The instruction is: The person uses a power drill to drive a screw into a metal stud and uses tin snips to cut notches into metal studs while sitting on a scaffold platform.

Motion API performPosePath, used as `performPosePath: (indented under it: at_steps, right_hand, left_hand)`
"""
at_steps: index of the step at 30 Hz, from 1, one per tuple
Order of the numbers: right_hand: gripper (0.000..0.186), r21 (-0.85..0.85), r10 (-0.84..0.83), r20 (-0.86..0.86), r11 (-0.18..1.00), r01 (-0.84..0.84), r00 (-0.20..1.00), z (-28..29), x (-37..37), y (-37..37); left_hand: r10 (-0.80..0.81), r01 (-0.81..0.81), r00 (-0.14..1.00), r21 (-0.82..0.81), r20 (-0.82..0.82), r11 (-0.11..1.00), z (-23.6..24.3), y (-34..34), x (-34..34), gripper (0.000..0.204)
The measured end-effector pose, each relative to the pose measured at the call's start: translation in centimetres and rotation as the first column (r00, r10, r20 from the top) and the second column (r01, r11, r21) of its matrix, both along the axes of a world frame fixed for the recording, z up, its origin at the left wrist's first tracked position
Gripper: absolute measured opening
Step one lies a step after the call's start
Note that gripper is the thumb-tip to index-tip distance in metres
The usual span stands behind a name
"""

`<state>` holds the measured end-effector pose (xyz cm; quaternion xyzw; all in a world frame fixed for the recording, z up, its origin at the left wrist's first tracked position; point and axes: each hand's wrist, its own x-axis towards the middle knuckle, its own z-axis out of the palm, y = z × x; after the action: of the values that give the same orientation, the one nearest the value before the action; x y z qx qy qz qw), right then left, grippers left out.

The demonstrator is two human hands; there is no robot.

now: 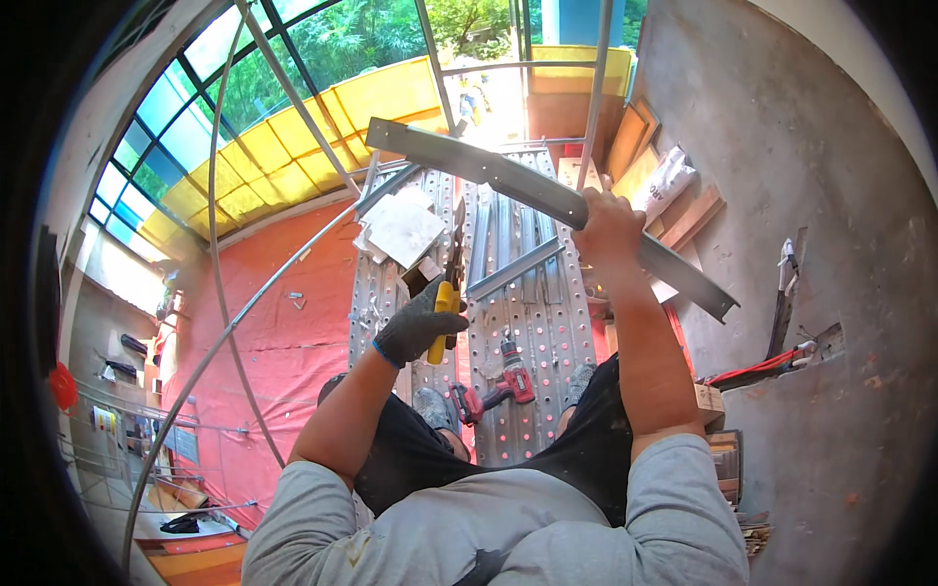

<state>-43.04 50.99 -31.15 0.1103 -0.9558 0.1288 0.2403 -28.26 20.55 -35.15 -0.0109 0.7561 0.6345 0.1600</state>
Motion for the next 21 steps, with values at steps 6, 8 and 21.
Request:
performPosePath:
  at_steps: [6,8,21]
  right_hand:
    - [0.041,-0.067,-0.053,-0.018,0.996,0.051,0.998,-0.5,-0.2,1.6]
    - [0.043,-0.052,-0.062,-0.033,0.997,0.060,0.998,-0.4,-0.3,1.4]
    - [0.046,-0.062,0.047,0.141,0.997,-0.038,0.989,0.6,1.2,0.0]
  left_hand:
    - [-0.074,0.072,0.990,-0.024,-0.116,0.997,1.8,1.1,0.7,0.068]
    - [-0.139,0.134,0.985,-0.055,-0.103,0.989,2.0,1.0,0.6,0.100]
    - [-0.129,0.123,0.990,-0.109,-0.049,0.986,2.4,0.8,0.3,0.097]
